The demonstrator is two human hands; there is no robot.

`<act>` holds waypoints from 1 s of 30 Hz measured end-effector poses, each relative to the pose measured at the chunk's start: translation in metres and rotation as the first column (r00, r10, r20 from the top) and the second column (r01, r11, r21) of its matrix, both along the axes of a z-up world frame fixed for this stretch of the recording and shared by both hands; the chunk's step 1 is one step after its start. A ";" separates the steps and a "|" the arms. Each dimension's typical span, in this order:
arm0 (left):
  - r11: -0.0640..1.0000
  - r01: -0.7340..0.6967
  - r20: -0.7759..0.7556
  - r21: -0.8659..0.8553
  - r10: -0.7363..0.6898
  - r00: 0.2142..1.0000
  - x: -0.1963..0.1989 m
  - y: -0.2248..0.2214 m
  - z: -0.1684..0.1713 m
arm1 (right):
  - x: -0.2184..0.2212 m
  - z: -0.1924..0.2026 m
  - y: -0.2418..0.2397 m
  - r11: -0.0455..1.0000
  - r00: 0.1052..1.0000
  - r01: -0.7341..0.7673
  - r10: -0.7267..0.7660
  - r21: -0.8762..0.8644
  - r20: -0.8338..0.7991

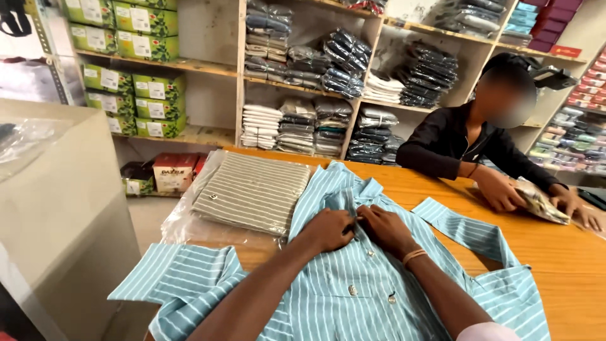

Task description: The person lays a light blue striped shirt flat on a wooden table and fastens each button from the bottom to the top. After buttoning, the person smooths the shirt and folds the sleeves inward.

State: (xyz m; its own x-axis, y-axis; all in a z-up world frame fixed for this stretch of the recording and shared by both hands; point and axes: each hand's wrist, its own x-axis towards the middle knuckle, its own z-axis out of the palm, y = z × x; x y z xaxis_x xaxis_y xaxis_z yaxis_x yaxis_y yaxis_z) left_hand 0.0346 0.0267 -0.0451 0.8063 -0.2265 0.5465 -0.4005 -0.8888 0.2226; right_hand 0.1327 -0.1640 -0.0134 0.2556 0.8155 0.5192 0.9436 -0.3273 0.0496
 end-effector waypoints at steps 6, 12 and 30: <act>0.998 0.019 0.042 -0.062 -0.016 0.999 0.016 -0.001 -0.009 | 0.003 -0.004 -0.009 1.000 1.000 0.023 -0.023 0.013 0.002; 1.000 -0.002 -0.042 -0.008 0.002 0.999 0.009 0.002 -0.007 | 0.003 -0.006 0.000 0.994 0.996 0.047 -0.040 0.096 -0.077; 0.975 -0.182 0.095 -0.124 0.194 0.976 -0.021 0.000 0.009 | 0.000 -0.004 0.008 0.981 0.978 0.130 -0.102 0.145 -0.184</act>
State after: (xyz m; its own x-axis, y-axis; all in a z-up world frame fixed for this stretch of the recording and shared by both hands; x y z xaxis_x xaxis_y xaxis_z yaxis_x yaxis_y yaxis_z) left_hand 0.0137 0.0263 -0.0360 0.7644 -0.0077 0.6447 -0.2557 -0.9215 0.2922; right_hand 0.1326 -0.1560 -0.0178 0.4420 0.6876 0.5761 0.8881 -0.4257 -0.1732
